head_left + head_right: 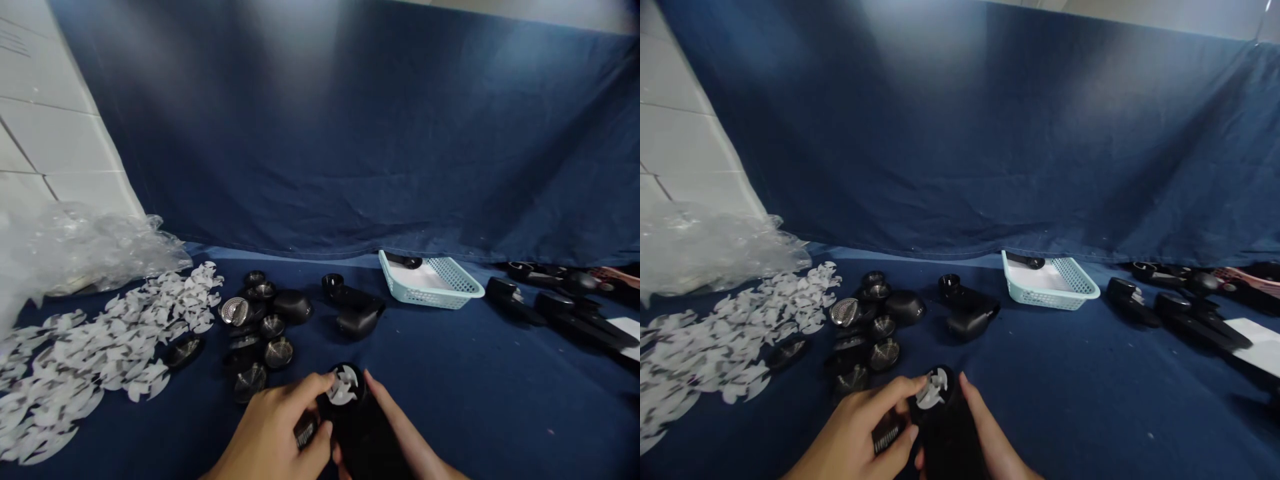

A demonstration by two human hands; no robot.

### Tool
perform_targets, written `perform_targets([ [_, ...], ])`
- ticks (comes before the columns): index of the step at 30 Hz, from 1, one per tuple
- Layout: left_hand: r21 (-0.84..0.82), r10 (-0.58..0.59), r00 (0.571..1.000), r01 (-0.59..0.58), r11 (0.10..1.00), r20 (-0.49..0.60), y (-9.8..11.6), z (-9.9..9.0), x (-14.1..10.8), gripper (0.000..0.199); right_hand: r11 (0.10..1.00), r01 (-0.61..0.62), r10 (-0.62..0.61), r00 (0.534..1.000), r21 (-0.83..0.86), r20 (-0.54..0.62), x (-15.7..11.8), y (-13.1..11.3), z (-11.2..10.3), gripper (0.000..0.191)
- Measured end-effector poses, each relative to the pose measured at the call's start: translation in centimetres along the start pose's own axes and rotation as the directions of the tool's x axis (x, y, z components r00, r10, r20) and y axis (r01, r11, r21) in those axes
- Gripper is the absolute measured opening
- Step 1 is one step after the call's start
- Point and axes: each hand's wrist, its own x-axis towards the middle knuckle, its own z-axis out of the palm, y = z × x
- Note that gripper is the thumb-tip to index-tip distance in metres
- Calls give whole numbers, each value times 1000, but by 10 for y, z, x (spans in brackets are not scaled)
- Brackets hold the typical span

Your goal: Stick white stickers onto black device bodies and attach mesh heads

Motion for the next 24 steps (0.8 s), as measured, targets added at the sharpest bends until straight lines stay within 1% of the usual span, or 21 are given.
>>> perform_targets([
  [5, -51, -65, 995, 69, 996, 77, 3, 1, 2, 32, 1000, 7, -7, 1000, 0, -17, 4, 1, 0, 92],
  [8, -90, -71, 992, 80, 993, 101, 3, 1, 3, 32, 1000, 6, -6, 1000, -4, -19, 1, 0, 2, 92],
  [11, -102, -27, 999, 31, 994, 43, 3, 1, 2, 31, 1000, 2, -2, 1000, -23, -1, -5, -2, 5, 89],
  [15, -53, 40, 998, -42, 998, -50, 3, 1, -1, 33, 997, -33, 36, 999, -63, 39, -7, -3, 9, 95],
  [17, -27, 68, 995, -70, 997, -73, 4, 1, -3, 34, 997, -32, 35, 998, -64, 42, -7, -3, 10, 95],
  [20, 4, 105, 991, -105, 994, -79, 4, 1, -3, 35, 998, -26, 29, 999, -64, 42, -7, -3, 12, 97],
  [22, 22, 119, 989, -118, 993, -91, 3, 0, -3, 40, 997, -39, 41, 998, -63, 39, -6, -4, 12, 99],
  [24, 41, 139, 980, -135, 990, -143, 2, -2, -3, 44, 997, -53, 55, 998, -55, 32, -5, -4, 11, 100],
])
